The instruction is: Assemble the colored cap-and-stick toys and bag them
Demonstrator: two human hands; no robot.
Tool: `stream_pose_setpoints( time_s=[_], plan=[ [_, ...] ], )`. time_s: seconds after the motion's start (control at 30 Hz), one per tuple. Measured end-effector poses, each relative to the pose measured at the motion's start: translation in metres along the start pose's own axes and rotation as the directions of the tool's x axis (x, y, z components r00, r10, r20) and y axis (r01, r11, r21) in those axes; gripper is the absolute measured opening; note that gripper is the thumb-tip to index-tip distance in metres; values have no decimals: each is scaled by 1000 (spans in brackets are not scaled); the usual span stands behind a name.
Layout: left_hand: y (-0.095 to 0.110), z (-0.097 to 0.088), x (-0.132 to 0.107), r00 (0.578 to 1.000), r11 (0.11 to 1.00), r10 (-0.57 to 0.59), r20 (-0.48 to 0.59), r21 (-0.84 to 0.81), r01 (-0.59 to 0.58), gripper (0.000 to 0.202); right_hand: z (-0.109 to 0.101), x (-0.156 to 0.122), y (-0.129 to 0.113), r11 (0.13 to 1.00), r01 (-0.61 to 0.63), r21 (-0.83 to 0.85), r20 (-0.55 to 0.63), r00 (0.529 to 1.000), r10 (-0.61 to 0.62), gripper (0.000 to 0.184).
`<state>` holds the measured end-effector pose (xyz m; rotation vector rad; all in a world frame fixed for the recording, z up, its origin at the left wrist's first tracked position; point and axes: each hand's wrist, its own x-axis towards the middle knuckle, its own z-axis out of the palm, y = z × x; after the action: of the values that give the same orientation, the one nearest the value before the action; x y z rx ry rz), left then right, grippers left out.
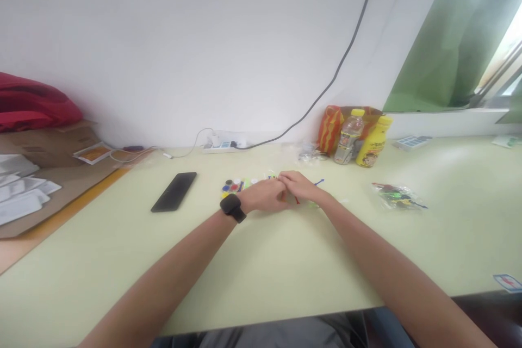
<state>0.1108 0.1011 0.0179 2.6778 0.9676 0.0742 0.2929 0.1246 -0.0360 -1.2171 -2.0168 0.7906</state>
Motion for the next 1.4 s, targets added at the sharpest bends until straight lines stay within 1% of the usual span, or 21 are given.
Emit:
stream_pose_setpoints(
  time_s=[0.27,0.53,0.6,0.7,0.77,0.87,0.97,1.03,1.13,1.2,1.3,1.4],
  plan=[
    [-1,2,2,1000,1000,7,-4,1,-7,25,0,-2,-2,1000,-15,6,0,1000,15,26],
    [2,-2,0,1000,998,20,0,-66,-20,27,-2,-1,-3,1000,-14,14,-14,1000,14,27],
    [2,-3,-1,999,998,35,-8,-60,-36,26,-4,0,-3,1000,-13,21,-28,1000,13,26],
    [0,-5,0,995,997,71,-73,-9,-72,21,-7,1,-5,999,-18,42,-74,997,21,24],
    [-2,-8,0,988,996,94,-120,8,-93,23,-9,2,-6,998,-23,64,-118,993,30,25],
    [-7,-12,0,978,991,124,-169,-18,-129,31,-12,4,-5,995,-35,97,-180,982,52,29],
    [-14,-18,0,970,990,122,-209,-50,-135,33,-14,3,-6,989,-62,134,-204,975,88,37],
    [-18,-21,0,961,991,105,-255,-56,-123,31,-15,1,-7,986,-76,151,-208,972,107,43],
    [-24,-27,-1,944,991,104,-313,-51,-126,22,-18,0,-9,982,-99,159,-230,964,134,49],
    [-27,-31,-2,938,988,117,-327,-55,-143,17,-20,0,-9,984,-114,140,-246,958,146,45],
    [-31,-35,-4,928,983,125,-350,-82,-164,15,-23,2,-4,989,-125,81,-267,953,142,29],
    [-37,-36,-5,929,983,108,-355,-99,-152,15,-24,4,4,992,-128,14,-294,947,127,22]
  ],
)
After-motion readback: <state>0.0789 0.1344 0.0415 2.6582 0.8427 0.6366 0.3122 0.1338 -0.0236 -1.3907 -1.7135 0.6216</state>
